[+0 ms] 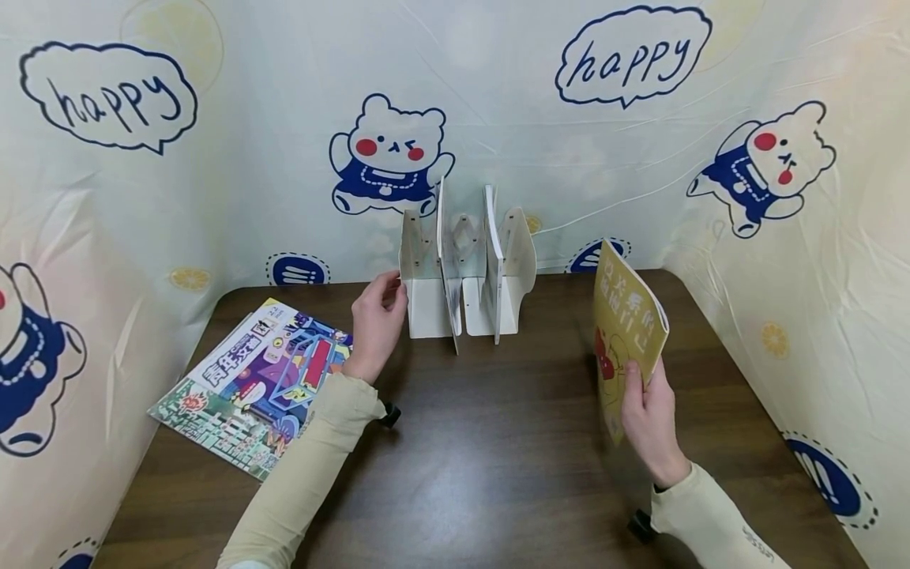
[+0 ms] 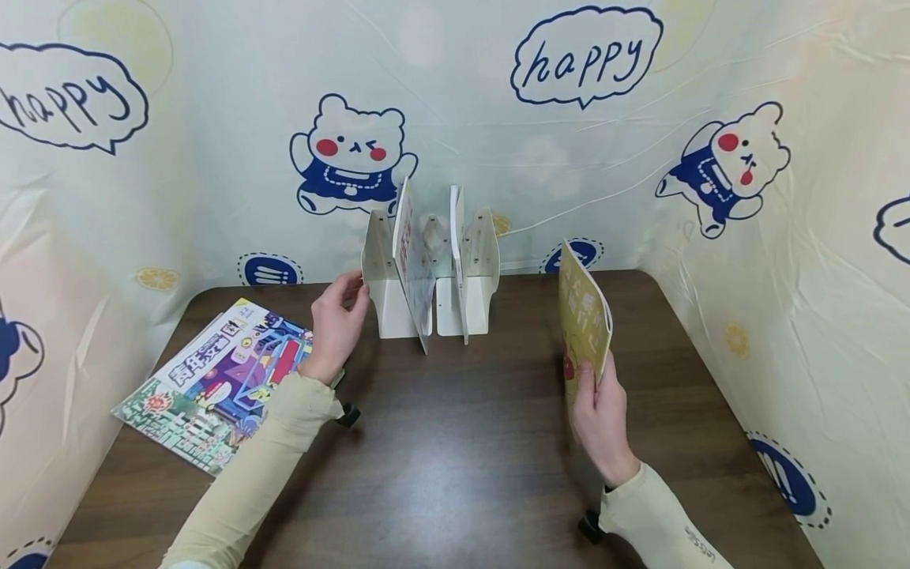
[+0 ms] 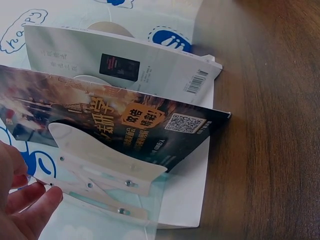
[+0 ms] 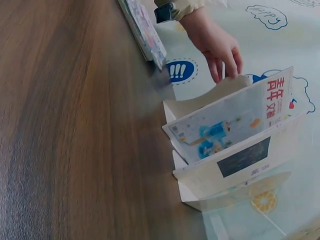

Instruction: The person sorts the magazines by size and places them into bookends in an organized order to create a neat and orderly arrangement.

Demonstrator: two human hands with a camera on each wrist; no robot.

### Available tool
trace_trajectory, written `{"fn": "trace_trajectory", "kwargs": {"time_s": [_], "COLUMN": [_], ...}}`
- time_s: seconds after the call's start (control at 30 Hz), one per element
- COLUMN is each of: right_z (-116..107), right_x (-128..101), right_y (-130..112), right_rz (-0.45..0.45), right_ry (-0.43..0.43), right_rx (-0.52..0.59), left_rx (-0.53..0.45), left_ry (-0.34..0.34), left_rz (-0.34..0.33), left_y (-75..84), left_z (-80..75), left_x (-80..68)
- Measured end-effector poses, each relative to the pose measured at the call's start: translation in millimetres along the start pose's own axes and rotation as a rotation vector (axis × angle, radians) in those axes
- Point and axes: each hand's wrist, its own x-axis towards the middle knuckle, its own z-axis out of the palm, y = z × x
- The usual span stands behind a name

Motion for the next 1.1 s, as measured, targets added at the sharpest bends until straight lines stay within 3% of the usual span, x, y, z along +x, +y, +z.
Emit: {"fn": "trace_trajectory", "kwargs": {"time_s": [0.4, 1.1], "right_z": [3.1, 16.0], "right_x": [-2.9, -13.7], "right_y": [-22.0, -51.9], "right_rz": [0.029, -0.109], "right_ry": [-0.022, -0.067], "right_rx": [0.031, 0.085], "left_rx": [0.006, 0.005], "left_ry": [-0.007, -0.002], "left_rz": [-0.002, -0.001], "left_y": [2.4, -0.4], "left_z": [-0.5, 0.1], "left_x": [1.5, 0.4]}}
